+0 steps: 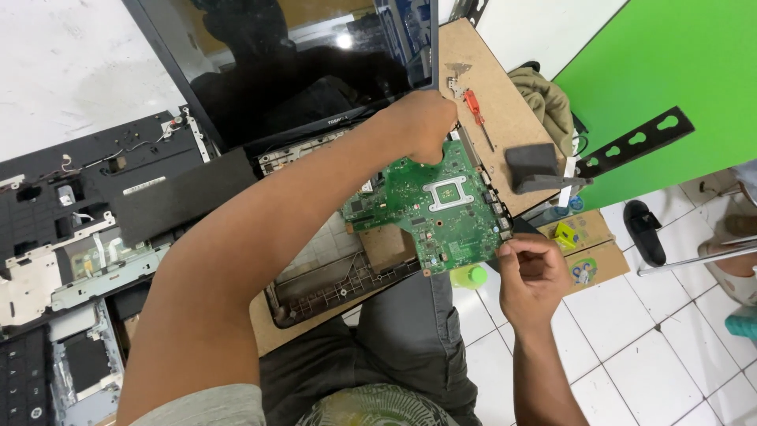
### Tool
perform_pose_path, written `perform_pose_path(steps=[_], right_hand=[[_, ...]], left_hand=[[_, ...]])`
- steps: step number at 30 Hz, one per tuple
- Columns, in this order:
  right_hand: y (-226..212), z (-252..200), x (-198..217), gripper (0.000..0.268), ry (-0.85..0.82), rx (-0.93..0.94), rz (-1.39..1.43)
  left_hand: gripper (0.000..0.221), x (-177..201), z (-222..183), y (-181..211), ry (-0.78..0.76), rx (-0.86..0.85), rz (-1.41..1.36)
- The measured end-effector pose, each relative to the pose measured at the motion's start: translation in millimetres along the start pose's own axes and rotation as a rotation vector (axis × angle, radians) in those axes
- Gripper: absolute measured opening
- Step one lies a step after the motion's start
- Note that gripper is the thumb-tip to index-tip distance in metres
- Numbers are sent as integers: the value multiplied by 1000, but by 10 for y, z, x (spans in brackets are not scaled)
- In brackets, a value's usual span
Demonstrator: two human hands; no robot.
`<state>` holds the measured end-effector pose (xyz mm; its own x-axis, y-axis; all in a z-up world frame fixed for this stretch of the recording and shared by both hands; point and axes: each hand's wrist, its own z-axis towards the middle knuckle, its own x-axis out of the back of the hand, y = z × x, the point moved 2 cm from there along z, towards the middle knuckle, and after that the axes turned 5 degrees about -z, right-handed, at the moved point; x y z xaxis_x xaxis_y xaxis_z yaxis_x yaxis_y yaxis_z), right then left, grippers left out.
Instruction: Technician disassembling and repositioning a laptop motherboard and cooling fan during a repair.
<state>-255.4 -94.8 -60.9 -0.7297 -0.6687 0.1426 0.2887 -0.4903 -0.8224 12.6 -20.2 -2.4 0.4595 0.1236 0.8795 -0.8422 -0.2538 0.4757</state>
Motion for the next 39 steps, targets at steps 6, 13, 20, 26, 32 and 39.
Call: perform_pose_path(steps=[6,13,20,26,32,39], right_hand=[[108,37,15,8,-4,-49,-10],[128,66,23,11,-25,-100,13],[87,80,61,23,-82,-232,17],[88,124,89,31,-129,-266,6],[114,142,97,32,-149,-241,0],[135,171,97,29,-169,-181,-53]], left_hand=[[25,6,78,-19,-106,78,69],[30,-150,207,-176,-179,161,76],[22,-3,50,64,-244,225,82],[18,110,-65,181,-256,217,131],[24,-162,49,-98,-219,203,51],[32,-222,-44,-290,-52,116,-183]])
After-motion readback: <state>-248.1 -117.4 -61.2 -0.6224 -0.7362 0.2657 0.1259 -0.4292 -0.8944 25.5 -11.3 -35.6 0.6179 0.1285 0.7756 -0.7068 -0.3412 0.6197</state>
